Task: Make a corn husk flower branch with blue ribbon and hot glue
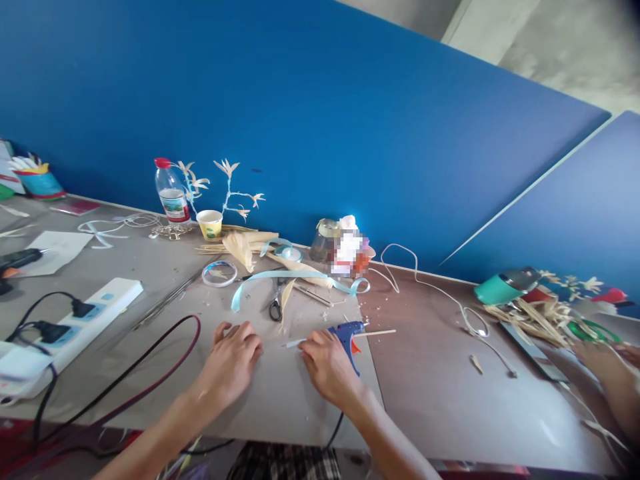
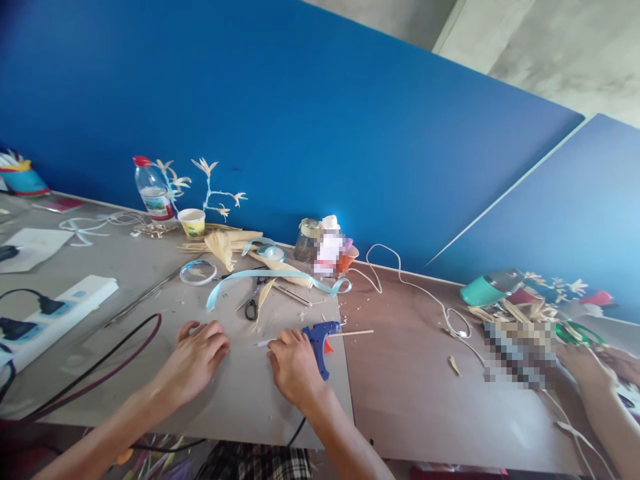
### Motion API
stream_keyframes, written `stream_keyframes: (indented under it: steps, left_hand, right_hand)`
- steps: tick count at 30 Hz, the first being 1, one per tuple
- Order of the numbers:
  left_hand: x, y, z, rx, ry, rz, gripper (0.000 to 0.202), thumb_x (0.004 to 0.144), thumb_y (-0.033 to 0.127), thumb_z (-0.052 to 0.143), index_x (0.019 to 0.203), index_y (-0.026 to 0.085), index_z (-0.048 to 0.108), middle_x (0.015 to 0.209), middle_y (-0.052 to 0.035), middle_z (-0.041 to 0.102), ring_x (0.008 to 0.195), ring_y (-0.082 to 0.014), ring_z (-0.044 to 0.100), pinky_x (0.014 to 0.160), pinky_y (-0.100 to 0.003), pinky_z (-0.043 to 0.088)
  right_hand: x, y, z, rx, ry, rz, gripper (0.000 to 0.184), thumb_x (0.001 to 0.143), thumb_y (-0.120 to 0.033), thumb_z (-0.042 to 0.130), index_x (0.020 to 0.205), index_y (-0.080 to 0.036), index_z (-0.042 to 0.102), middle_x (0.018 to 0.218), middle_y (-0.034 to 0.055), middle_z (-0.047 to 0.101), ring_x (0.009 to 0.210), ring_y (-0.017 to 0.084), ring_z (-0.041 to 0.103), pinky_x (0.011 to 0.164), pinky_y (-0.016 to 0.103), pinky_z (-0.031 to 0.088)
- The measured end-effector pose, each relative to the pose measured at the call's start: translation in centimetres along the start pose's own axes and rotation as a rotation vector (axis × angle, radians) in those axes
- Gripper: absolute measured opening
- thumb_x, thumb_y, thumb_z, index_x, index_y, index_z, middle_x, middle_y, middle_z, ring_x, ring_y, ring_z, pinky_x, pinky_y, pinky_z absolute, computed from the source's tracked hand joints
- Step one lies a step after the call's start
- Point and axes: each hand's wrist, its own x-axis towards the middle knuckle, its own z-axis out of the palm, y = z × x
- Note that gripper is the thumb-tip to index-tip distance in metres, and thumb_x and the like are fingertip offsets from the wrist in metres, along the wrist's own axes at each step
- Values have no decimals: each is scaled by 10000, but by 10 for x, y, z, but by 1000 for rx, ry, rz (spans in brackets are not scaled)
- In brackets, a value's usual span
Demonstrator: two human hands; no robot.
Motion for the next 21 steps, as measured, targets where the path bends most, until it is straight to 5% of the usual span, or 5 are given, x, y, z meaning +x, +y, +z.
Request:
stream_keyframes:
  steps: [4,11,21]
  left_hand:
    - [3,-1,2,-46,2,8,329,870,170,362,727,222,654,797,-21,604,744,-152,576,933,-431,258]
    - [7,5,7,-56,-4,18,300,875,221,394,747,227,666,807,-21,603,751,-163,582,936,-441,249]
    - [8,10,6,-44,8,42,308,880,211,396,717,212,657,786,-18,596,749,-154,581,938,-450,240]
  right_hand:
    - [11,-16,6,-159,-159,-60,178,826,-164,480,766,-166,648,758,85,650,738,215,608,665,314,432]
    - [21,-5,19,-284,-83,84,255,799,-91,444,981,-178,600,913,101,629,719,209,637,617,307,456]
    - [40,-7,12,-367,-292,4,225,754,-65,478,877,-119,659,883,144,662,798,251,647,657,344,494]
